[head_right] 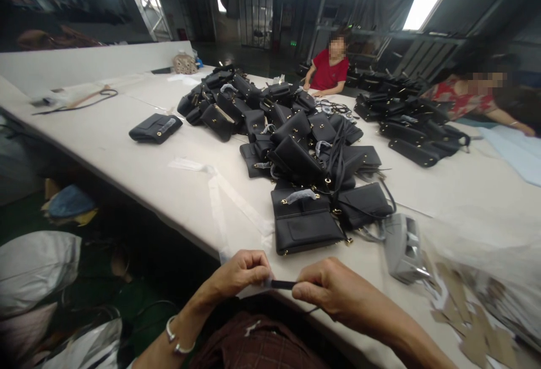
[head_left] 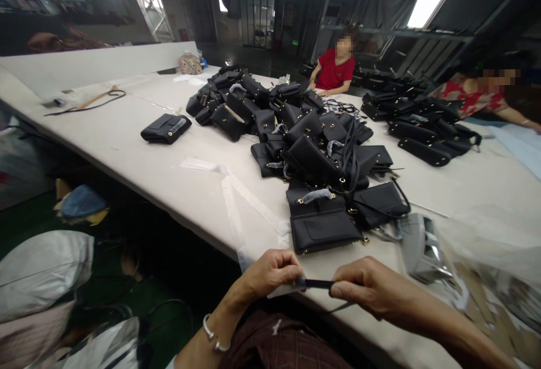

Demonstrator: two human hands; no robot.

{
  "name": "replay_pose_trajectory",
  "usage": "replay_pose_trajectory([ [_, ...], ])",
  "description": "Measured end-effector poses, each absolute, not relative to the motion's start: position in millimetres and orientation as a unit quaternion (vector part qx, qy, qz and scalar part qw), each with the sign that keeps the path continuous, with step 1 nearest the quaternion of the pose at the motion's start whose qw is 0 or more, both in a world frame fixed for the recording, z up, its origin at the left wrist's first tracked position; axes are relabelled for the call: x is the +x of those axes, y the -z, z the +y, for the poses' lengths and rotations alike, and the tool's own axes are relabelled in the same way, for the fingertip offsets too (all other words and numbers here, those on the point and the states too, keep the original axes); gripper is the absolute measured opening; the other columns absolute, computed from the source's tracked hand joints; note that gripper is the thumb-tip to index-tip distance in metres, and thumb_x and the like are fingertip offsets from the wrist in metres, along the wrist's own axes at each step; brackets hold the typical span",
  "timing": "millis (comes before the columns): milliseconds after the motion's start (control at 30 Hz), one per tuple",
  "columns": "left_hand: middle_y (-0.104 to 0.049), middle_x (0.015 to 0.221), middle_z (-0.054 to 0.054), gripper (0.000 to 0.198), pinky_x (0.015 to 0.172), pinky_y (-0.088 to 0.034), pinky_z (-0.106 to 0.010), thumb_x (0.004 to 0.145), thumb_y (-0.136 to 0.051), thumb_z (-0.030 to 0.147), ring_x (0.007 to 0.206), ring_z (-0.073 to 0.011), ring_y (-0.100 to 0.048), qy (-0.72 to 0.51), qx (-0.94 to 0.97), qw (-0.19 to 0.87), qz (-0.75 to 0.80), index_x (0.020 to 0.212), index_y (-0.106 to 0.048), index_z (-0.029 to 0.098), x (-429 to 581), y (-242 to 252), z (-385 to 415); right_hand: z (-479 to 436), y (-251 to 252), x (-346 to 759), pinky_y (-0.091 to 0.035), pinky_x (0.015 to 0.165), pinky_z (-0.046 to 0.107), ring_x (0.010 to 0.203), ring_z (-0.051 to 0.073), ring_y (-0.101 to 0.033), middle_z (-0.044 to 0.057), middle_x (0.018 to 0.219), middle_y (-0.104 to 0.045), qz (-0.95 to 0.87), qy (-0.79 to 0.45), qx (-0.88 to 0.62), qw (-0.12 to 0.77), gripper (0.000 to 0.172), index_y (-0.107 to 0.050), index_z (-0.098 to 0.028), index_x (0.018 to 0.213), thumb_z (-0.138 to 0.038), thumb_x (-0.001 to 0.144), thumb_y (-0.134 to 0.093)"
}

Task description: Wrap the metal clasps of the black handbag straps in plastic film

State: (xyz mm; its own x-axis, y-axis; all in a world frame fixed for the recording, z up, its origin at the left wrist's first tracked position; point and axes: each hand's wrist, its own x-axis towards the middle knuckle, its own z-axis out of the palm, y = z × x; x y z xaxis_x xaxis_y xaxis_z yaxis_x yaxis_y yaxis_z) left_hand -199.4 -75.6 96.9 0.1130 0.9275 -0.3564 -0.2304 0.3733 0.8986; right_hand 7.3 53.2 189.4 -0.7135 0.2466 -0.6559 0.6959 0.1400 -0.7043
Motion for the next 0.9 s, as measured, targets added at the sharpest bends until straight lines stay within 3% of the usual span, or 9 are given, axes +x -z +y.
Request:
replay_pose_trajectory([
  [67,-0.062,0.070,0.002,0.022,0.063,-0.037,-0.021,0.084,-0.068,0.036,0.067,-0.0100,-0.051,-0.429,0.387,0.623,0.526,0.081,-0.069,0.014,-191.9,-98.9,-72.7,49.4,-183.3,2.6,-0.018,0.045,0.024,0.051,0.007,-0.032,-0.006,0.056,-0.032,0.752,0.536,0.333,0.190,0.036,-0.047,-0.019,0.062,-0.042,0.089,-0.056],
  [167,-0.059,0.070,0.002,0.024,0.064,-0.038,-0.022,0.087,-0.065,0.039,0.068,-0.0105,-0.050,-0.450,0.426,0.575,0.535,0.081,-0.068,0.015,-177.3,-99.7,-67.5,43.8,-173.2,-6.2,-0.022,0.049,0.023,0.056,0.008,-0.037,-0.006,0.059,-0.040,0.773,0.518,0.330,0.158,0.029,-0.054,-0.018,0.065,-0.038,0.087,-0.057],
  [300,-0.054,0.070,0.002,0.030,0.064,-0.038,-0.024,0.094,-0.054,0.041,0.066,-0.0109,-0.048,-0.494,0.484,0.475,0.544,0.079,-0.062,0.017,-166.3,-92.2,-65.3,44.5,-165.0,-6.4,-0.030,0.050,0.022,0.055,0.008,-0.042,-0.005,0.062,-0.050,0.714,0.601,0.333,0.134,0.018,-0.059,-0.018,0.076,-0.034,0.083,-0.058],
  [400,-0.053,0.071,0.002,0.031,0.065,-0.038,-0.025,0.097,-0.049,0.041,0.067,-0.0114,-0.048,-0.510,0.519,0.417,0.545,0.078,-0.060,0.018,-170.2,-85.8,-69.1,49.8,-162.7,7.3,-0.034,0.049,0.022,0.052,0.010,-0.047,-0.001,0.063,-0.059,0.654,0.657,0.335,0.170,0.028,-0.059,-0.017,0.081,-0.045,0.083,-0.059],
  [533,-0.055,0.078,0.001,0.026,0.067,-0.040,-0.025,0.096,-0.049,0.041,0.071,-0.0125,-0.050,-0.496,0.519,0.421,0.555,0.090,-0.059,0.019,-181.9,-85.4,-75.4,52.0,-161.6,23.4,-0.026,0.046,0.022,0.045,0.008,-0.036,-0.006,0.049,-0.045,0.623,0.667,0.382,0.145,0.047,-0.063,-0.015,0.080,-0.062,0.079,-0.059],
  [667,-0.059,0.078,0.000,0.025,0.065,-0.043,-0.025,0.097,-0.047,0.042,0.069,-0.0130,-0.054,-0.465,0.501,0.460,0.566,0.096,-0.054,0.018,-187.4,-89.5,-78.0,50.0,-163.3,23.9,-0.017,0.045,0.024,0.044,0.007,-0.024,-0.010,0.044,-0.034,0.598,0.669,0.427,0.111,0.047,-0.062,-0.016,0.077,-0.063,0.076,-0.058],
  [800,-0.067,0.080,-0.004,0.026,0.069,-0.048,-0.027,0.099,-0.043,0.042,0.073,-0.0157,-0.064,-0.449,0.499,0.483,0.562,0.096,-0.053,0.019,-185.0,-93.5,-79.3,46.3,-163.1,23.3,-0.022,0.047,0.024,0.046,0.008,-0.032,-0.007,0.047,-0.041,0.643,0.633,0.416,0.112,0.036,-0.063,-0.015,0.075,-0.050,0.080,-0.057],
  [900,-0.069,0.085,-0.005,0.019,0.072,-0.048,-0.028,0.098,-0.045,0.035,0.078,-0.0173,-0.065,-0.411,0.560,0.433,0.575,0.097,-0.055,0.019,-180.8,-96.0,-79.9,41.1,-163.4,22.3,-0.026,0.046,0.024,0.047,0.009,-0.038,-0.005,0.050,-0.046,0.679,0.593,0.413,0.129,0.029,-0.064,-0.016,0.074,-0.042,0.083,-0.055],
])
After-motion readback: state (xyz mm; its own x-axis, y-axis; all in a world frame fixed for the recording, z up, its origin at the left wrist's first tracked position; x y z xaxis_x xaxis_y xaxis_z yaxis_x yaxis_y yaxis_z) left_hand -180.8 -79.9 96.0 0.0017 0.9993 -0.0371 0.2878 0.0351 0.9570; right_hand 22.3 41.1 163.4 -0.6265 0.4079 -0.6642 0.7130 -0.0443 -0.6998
